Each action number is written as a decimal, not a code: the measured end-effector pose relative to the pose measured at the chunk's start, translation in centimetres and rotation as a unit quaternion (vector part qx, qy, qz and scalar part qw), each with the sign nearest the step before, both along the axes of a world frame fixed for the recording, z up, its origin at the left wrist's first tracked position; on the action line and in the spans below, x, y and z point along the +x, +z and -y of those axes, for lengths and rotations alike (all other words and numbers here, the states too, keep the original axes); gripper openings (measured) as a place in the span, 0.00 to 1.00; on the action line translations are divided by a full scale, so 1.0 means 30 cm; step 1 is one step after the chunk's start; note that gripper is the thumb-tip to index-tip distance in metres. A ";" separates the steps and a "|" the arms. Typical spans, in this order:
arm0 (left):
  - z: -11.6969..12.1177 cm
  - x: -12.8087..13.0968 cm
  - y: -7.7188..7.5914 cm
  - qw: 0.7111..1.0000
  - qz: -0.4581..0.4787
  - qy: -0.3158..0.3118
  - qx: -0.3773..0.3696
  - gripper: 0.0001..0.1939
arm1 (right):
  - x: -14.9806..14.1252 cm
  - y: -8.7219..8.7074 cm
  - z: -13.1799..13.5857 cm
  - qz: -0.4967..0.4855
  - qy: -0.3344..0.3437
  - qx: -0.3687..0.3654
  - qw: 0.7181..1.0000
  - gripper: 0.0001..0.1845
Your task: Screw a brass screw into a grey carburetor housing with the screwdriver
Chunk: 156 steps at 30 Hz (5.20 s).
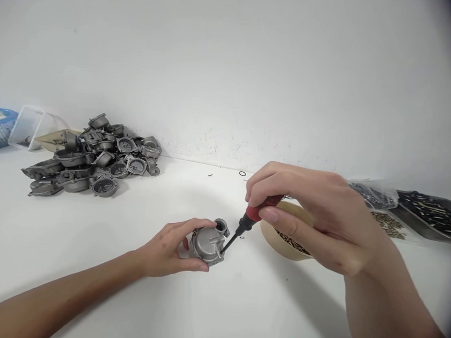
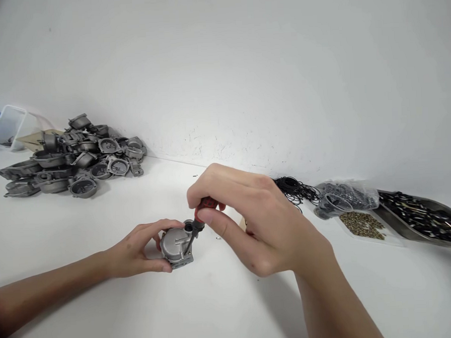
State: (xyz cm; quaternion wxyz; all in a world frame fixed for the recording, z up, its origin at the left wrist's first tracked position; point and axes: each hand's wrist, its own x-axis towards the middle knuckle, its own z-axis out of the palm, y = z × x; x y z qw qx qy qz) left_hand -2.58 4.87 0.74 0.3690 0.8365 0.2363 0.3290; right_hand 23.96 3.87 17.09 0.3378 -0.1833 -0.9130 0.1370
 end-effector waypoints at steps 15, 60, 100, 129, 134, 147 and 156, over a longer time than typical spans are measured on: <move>0.000 -0.006 -0.001 1.000 -0.005 0.004 -0.001 0.36 | 0.005 0.001 -0.013 0.004 -0.009 0.008 1.000 0.07; -0.003 -0.009 0.023 1.000 -0.010 -0.011 -0.006 0.36 | -0.045 -0.064 -0.043 -0.133 0.091 -0.055 0.985 0.25; 0.011 -0.027 0.057 0.998 -0.024 -0.010 0.058 0.37 | -0.046 -0.065 -0.037 -0.116 0.099 -0.053 0.987 0.22; -0.007 -0.039 0.050 0.997 -0.039 -0.023 0.059 0.38 | -0.052 -0.072 -0.038 -0.114 0.073 -0.010 0.991 0.18; -0.008 -0.033 0.057 0.998 -0.031 -0.027 0.049 0.37 | -0.050 -0.068 -0.034 -0.117 0.081 -0.007 0.990 0.19; -0.003 -0.035 0.053 0.998 -0.032 -0.013 0.059 0.35 | -0.052 -0.070 -0.040 -0.088 0.055 0.003 0.995 0.21; -0.001 -0.034 0.055 0.998 -0.038 -0.006 0.054 0.34 | -0.052 -0.068 -0.041 -0.103 0.075 -0.025 0.992 0.21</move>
